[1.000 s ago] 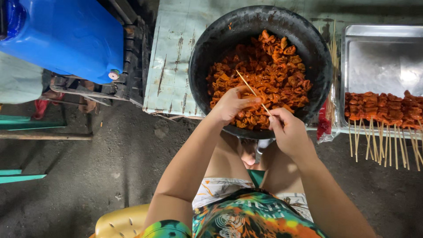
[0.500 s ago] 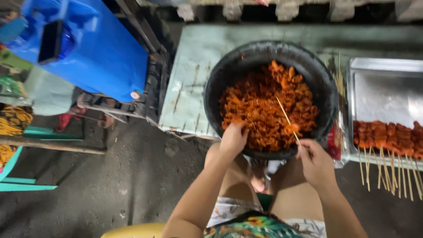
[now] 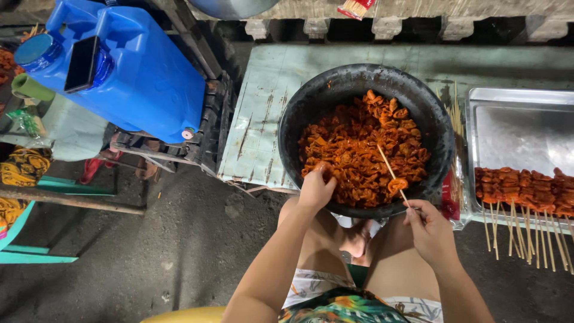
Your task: The person picks up pieces of seasoned meat from a large bowl and threads them one by one onto wooden skewers, placing the finished skewers onto a metal tray.
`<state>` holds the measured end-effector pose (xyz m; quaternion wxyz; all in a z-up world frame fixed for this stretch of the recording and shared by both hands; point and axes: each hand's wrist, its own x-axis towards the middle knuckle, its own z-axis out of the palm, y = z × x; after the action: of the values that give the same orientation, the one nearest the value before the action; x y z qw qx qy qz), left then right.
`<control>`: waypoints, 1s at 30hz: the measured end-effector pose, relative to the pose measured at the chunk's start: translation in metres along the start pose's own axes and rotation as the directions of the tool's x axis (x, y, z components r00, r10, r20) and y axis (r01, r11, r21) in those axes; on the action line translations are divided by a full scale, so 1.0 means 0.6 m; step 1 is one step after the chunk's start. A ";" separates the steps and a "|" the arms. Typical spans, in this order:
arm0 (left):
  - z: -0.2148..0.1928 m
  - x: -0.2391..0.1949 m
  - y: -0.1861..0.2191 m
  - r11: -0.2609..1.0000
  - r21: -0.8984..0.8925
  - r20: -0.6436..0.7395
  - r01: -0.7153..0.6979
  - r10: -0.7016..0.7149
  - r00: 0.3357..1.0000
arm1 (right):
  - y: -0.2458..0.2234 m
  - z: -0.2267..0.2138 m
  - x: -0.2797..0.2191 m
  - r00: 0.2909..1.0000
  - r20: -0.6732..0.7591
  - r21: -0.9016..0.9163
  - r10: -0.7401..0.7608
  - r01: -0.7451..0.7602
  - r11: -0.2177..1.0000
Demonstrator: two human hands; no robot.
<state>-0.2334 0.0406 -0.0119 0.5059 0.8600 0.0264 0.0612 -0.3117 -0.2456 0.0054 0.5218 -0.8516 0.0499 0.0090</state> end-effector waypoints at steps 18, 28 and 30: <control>0.032 0.018 -0.039 0.889 -0.331 0.098 0.317 -0.302 0.948 | -0.002 -0.004 -0.009 0.998 0.051 0.066 -0.048 0.045 0.997; 0.052 0.051 -0.031 0.386 -0.816 0.321 0.430 -0.316 0.893 | -0.035 -0.007 -0.010 0.986 0.152 -0.028 0.074 -0.070 0.997; 0.054 0.047 -0.027 0.307 -0.840 0.354 0.446 -0.313 0.881 | -0.043 -0.010 -0.015 0.986 0.162 -0.044 0.047 -0.040 0.998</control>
<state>-0.2010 0.0232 -0.0393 0.8878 0.4179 0.1594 -0.1088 -0.3184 -0.2387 0.0318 0.5065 -0.8571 0.0255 0.0910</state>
